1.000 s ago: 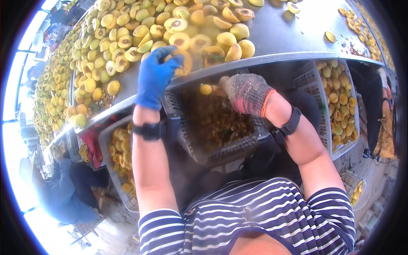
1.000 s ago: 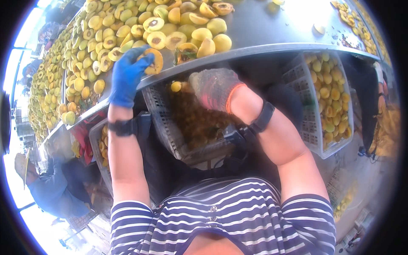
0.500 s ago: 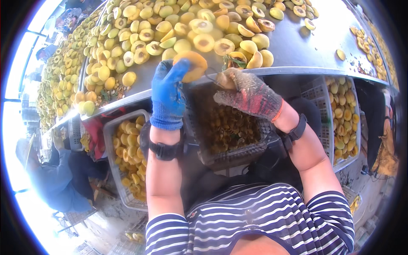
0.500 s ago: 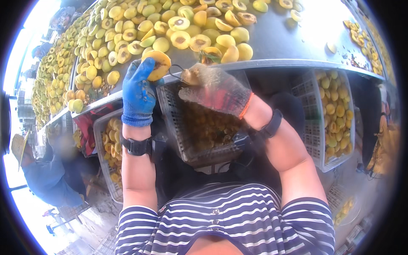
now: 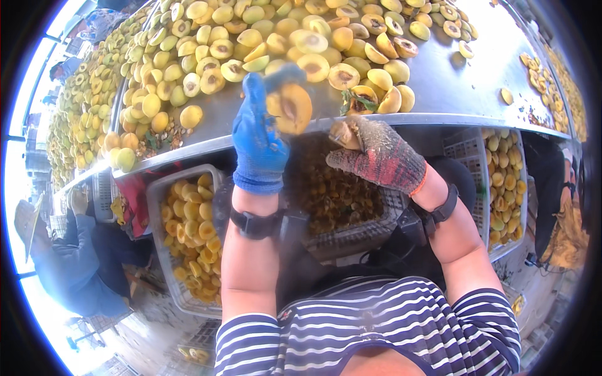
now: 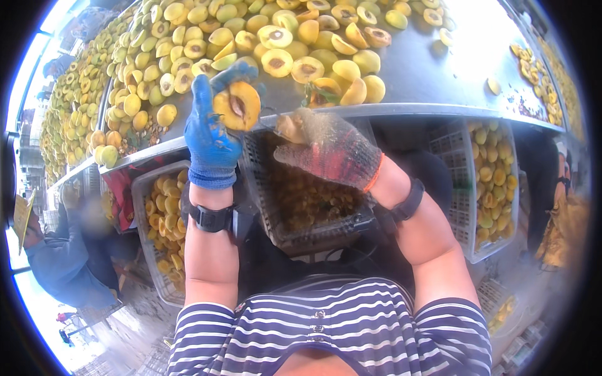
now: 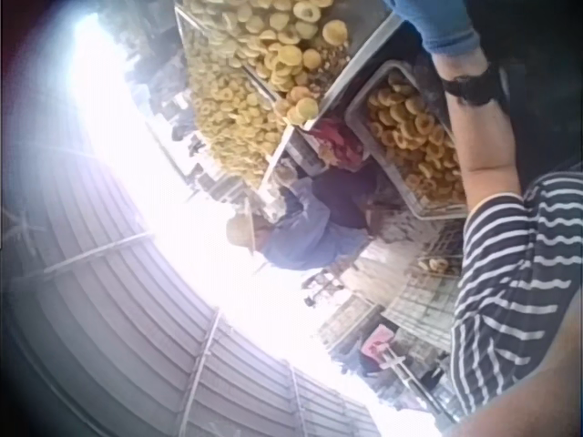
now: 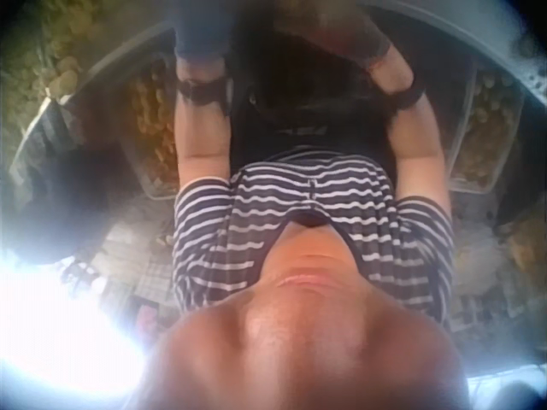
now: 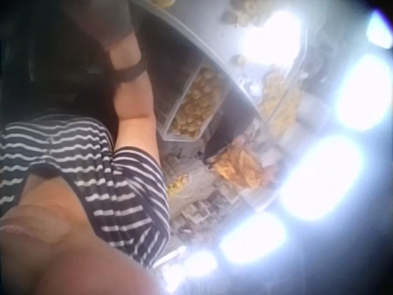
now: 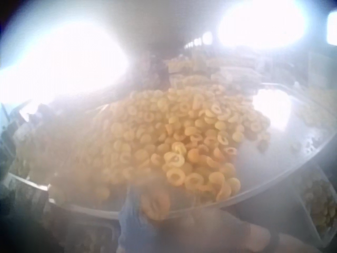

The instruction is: The person removes seeds from halves of fruit using a small tool and places the processed fruit into a plastic crate.

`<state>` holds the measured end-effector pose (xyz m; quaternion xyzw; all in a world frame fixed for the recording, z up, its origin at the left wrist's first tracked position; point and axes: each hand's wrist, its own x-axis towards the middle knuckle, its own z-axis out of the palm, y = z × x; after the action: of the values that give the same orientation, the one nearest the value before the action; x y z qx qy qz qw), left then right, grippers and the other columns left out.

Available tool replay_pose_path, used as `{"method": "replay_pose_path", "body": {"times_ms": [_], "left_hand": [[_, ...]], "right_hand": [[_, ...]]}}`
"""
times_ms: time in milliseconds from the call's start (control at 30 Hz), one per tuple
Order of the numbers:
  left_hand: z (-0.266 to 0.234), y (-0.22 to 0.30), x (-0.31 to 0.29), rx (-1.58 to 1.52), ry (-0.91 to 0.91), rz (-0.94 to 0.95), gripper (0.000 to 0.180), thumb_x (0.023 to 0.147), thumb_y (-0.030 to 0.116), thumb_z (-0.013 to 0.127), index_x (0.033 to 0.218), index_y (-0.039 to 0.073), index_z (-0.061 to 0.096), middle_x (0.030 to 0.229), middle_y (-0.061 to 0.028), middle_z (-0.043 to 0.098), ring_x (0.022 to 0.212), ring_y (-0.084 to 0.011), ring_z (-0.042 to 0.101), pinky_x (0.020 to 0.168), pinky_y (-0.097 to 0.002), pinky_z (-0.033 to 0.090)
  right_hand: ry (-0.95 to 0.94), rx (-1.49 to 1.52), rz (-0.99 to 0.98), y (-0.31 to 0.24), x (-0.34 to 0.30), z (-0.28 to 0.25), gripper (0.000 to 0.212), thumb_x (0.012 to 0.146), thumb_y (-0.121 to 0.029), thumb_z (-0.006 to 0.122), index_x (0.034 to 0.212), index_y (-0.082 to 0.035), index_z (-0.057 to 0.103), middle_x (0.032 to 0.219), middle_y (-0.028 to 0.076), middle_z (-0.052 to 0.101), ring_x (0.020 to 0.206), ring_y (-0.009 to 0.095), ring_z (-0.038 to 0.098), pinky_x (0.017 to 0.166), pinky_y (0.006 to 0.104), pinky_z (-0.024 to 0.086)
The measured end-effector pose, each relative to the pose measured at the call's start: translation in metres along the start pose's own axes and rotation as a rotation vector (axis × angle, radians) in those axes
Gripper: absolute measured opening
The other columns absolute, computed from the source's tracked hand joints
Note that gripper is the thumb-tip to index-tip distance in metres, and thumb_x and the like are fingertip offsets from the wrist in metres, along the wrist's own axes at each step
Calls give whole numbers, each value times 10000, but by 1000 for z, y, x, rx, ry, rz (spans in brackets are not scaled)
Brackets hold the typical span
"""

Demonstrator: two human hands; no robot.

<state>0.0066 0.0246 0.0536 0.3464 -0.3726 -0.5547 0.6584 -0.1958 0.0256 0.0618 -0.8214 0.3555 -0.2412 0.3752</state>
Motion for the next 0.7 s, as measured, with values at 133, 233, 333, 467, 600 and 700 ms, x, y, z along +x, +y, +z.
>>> {"method": "replay_pose_path", "body": {"times_ms": [133, 233, 333, 467, 600, 700], "left_hand": [[4, -10, -4, 353, -49, 51, 661, 1041, 510, 336, 1208, -80, 585, 1140, -162, 660, 968, -229, 655, 885, -335, 528], [9, -11, -7, 452, -38, 80, 677, 1047, 513, 314, 1155, -82, 618, 1051, -144, 696, 909, -184, 656, 870, -302, 516], [13, -14, -11, 379, 10, 20, 659, 1056, 490, 304, 1163, -81, 615, 1018, -135, 707, 878, -186, 664, 867, -304, 518], [10, -17, -15, 763, 20, 275, 513, 1052, 399, 409, 1082, -39, 675, 991, -85, 714, 755, -124, 630, 693, -259, 522], [25, -3, -21, 411, -34, 77, 604, 1035, 482, 404, 924, -25, 713, 865, -66, 719, 677, -91, 617, 571, -201, 483], [26, -3, -17, 485, -71, -8, 646, 1030, 514, 388, 865, -17, 716, 836, -54, 715, 680, -86, 621, 557, -187, 483]], "right_hand": [[212, -295, -198, 10, -2, 14, 473, 793, -225, 774, 1169, -28, 567, 955, 181, 647, 878, 376, 632, 763, 431, 513], [224, -459, -151, 16, -1, 22, 487, 789, -169, 731, 1215, -29, 541, 930, 175, 660, 862, 366, 654, 730, 428, 533], [177, -534, -128, 16, -4, 22, 496, 780, -158, 717, 1224, -26, 540, 934, 175, 664, 875, 357, 657, 741, 424, 535], [89, -394, -52, 12, -7, 23, 467, 779, -131, 709, 1200, -17, 543, 944, 189, 666, 892, 359, 657, 745, 420, 531], [-22, -210, -101, 11, -6, 20, 436, 768, -90, 707, 1157, 16, 543, 939, 215, 664, 928, 392, 644, 762, 436, 523], [-143, -49, 106, 3, -4, 15, 414, 767, -87, 712, 1129, 29, 550, 977, 247, 653, 969, 418, 622, 788, 441, 516]]}}
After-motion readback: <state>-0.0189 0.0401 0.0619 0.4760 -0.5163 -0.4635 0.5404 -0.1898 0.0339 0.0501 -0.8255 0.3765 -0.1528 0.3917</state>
